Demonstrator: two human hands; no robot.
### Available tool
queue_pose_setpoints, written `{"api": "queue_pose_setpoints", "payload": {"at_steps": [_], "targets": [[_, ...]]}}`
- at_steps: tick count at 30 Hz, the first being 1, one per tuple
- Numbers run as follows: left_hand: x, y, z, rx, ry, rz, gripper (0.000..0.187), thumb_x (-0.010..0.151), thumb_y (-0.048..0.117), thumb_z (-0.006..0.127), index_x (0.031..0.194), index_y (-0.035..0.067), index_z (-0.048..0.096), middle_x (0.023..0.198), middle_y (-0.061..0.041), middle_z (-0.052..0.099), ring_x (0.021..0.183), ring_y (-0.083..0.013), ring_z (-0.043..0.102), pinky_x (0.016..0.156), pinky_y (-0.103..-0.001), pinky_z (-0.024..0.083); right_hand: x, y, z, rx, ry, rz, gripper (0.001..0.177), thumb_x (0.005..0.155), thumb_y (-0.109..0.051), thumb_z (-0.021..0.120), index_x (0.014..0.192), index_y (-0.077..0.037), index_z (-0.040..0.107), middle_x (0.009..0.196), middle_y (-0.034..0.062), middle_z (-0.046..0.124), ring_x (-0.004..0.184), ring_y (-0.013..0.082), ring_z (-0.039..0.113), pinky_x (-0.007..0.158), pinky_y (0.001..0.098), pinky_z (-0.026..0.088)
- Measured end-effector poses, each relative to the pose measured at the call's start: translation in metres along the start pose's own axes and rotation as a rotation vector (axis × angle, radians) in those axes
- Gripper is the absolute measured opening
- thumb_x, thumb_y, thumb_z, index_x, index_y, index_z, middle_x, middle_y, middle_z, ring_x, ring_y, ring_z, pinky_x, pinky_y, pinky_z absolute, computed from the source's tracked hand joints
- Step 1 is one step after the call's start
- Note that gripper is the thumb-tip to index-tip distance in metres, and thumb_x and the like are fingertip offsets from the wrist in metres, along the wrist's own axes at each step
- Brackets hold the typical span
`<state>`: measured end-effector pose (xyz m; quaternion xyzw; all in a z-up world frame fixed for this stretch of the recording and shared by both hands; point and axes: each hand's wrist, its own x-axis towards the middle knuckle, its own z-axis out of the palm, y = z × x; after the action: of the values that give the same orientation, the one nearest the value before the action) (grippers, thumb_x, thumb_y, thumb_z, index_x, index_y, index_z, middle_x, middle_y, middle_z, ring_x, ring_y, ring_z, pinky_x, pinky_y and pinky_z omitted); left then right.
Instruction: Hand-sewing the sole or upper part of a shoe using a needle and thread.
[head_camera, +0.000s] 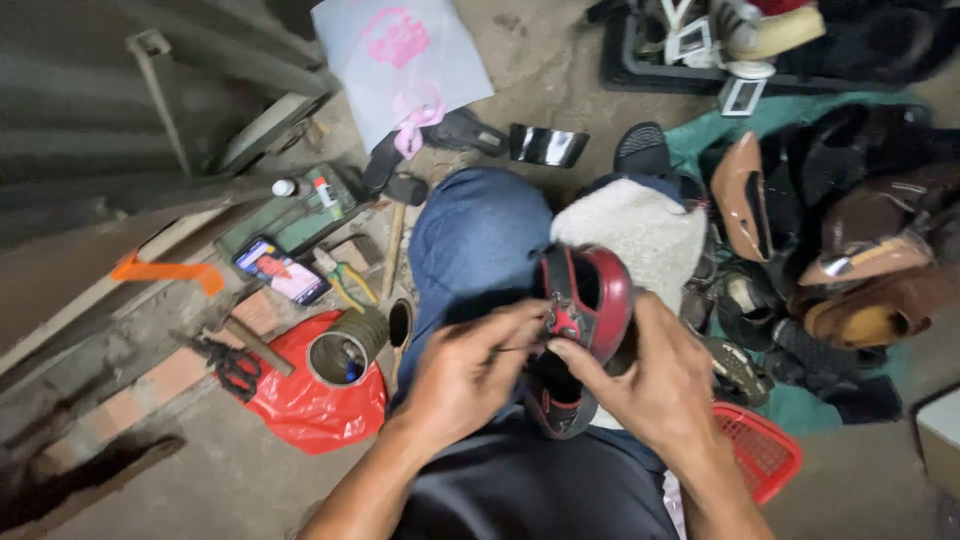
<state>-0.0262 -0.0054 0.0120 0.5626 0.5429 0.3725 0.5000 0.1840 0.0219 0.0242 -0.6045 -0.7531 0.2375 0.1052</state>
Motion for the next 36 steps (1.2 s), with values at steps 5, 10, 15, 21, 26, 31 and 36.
{"api": "queue_pose_setpoints", "payload": {"at_steps": [5, 10, 15, 21, 26, 31, 36], "targets": [[-0.012, 0.006, -0.029, 0.354, 0.138, -0.121, 0.037, 0.099, 0.019, 0.061, 0.136, 0.016, 0.062, 0.114, -0.001, 0.068, 0.091, -0.0125, 0.067, 0.079, -0.030, 0.056, 0.004, 0.012, -0.002, 0.217, -0.067, 0.186, 0.042, 0.082, -0.042, 0.080, 0.105, -0.012, 0.060, 0.082, -0.0009, 0.068, 0.075, 0.0204, 0.064, 0.072, 0.0366, 0.051], [-0.011, 0.026, -0.034, 0.416, 0.271, 0.066, 0.032, 0.105, 0.005, 0.050, 0.133, -0.008, 0.057, 0.129, -0.024, 0.056, 0.116, -0.0319, 0.059, 0.107, -0.039, 0.046, 0.015, 0.030, -0.025, 0.647, -0.135, 0.106, 0.048, 0.087, -0.022, 0.073, 0.130, -0.005, 0.059, 0.114, 0.0047, 0.070, 0.101, 0.0158, 0.064, 0.092, 0.0323, 0.051], [-0.014, 0.052, -0.014, 0.287, -0.004, 0.111, 0.044, 0.101, 0.014, 0.060, 0.145, 0.010, 0.056, 0.118, -0.007, 0.072, 0.101, -0.0146, 0.074, 0.093, -0.025, 0.051, 0.019, 0.053, -0.027, 0.942, -0.318, 0.076, 0.053, 0.088, -0.021, 0.067, 0.137, -0.003, 0.057, 0.089, -0.0007, 0.057, 0.077, 0.0114, 0.050, 0.071, 0.0288, 0.045], [0.007, 0.065, 0.011, 0.453, -0.087, 0.223, 0.037, 0.103, 0.010, 0.054, 0.139, 0.016, 0.062, 0.107, 0.002, 0.060, 0.075, -0.0158, 0.062, 0.059, -0.031, 0.054, 0.018, 0.063, -0.024, 1.018, -0.322, 0.037, 0.052, 0.090, -0.021, 0.069, 0.135, 0.000, 0.056, 0.104, 0.0022, 0.061, 0.090, 0.0123, 0.057, 0.080, 0.0302, 0.050], [0.014, 0.062, 0.020, 0.516, -0.105, 0.248, 0.043, 0.102, 0.007, 0.054, 0.143, 0.016, 0.060, 0.107, 0.000, 0.059, 0.072, -0.0194, 0.064, 0.057, -0.035, 0.056, 0.020, 0.063, -0.027, 0.958, -0.323, 0.037, 0.042, 0.089, -0.023, 0.070, 0.125, -0.003, 0.061, 0.100, 0.0024, 0.061, 0.086, 0.0126, 0.057, 0.075, 0.0292, 0.049], [0.015, 0.055, 0.025, 0.595, -0.102, 0.239, 0.044, 0.101, 0.009, 0.055, 0.144, 0.019, 0.060, 0.111, 0.000, 0.061, 0.075, -0.0203, 0.068, 0.055, -0.037, 0.058, 0.022, 0.059, -0.030, 0.901, -0.308, 0.009, 0.033, 0.091, -0.023, 0.069, 0.117, -0.004, 0.062, 0.095, 0.0016, 0.060, 0.083, 0.0130, 0.055, 0.074, 0.0295, 0.048], [0.018, 0.055, 0.025, 0.588, -0.107, 0.248, 0.043, 0.102, 0.009, 0.054, 0.144, 0.018, 0.059, 0.112, -0.001, 0.062, 0.080, -0.0196, 0.068, 0.061, -0.035, 0.058, 0.022, 0.059, -0.030, 0.902, -0.310, 0.047, 0.038, 0.091, -0.022, 0.071, 0.123, -0.004, 0.062, 0.097, 0.0008, 0.063, 0.085, 0.0116, 0.058, 0.077, 0.0284, 0.051]]}}
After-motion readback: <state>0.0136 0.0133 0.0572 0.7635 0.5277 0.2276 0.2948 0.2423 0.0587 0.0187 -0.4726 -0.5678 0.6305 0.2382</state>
